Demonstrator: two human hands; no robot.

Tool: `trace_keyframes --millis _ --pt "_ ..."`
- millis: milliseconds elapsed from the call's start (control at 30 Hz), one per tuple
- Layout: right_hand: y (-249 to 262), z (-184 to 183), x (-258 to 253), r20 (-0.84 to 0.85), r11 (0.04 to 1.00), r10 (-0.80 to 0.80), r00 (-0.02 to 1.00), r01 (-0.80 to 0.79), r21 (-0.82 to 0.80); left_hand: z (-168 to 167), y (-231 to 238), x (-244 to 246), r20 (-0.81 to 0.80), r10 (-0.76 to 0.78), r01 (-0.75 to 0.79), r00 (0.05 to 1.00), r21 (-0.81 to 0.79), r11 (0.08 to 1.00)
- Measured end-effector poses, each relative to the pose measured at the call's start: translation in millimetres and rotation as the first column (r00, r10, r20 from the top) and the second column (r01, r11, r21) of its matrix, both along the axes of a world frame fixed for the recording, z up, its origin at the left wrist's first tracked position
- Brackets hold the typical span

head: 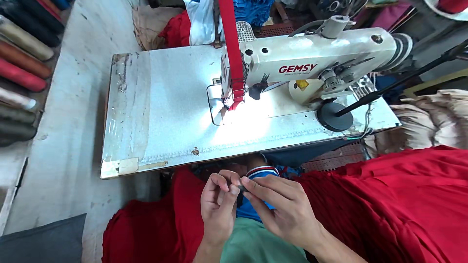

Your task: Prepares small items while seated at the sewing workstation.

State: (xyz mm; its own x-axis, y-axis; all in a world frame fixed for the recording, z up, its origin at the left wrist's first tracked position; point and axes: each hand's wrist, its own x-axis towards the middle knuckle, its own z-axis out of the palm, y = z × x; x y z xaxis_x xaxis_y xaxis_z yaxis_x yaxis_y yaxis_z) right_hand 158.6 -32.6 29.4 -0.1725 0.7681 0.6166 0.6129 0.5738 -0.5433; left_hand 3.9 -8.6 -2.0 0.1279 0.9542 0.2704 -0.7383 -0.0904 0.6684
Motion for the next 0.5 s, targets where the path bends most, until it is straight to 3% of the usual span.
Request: trace_keyframes --millis 500 --pt "-3.5 -0.8 -3.2 -0.019 0.999 -0.05 0.999 0.05 -0.005 0.8 0.9 2.6 -0.009 0.019 -0.019 1.0 0.015 1.0"
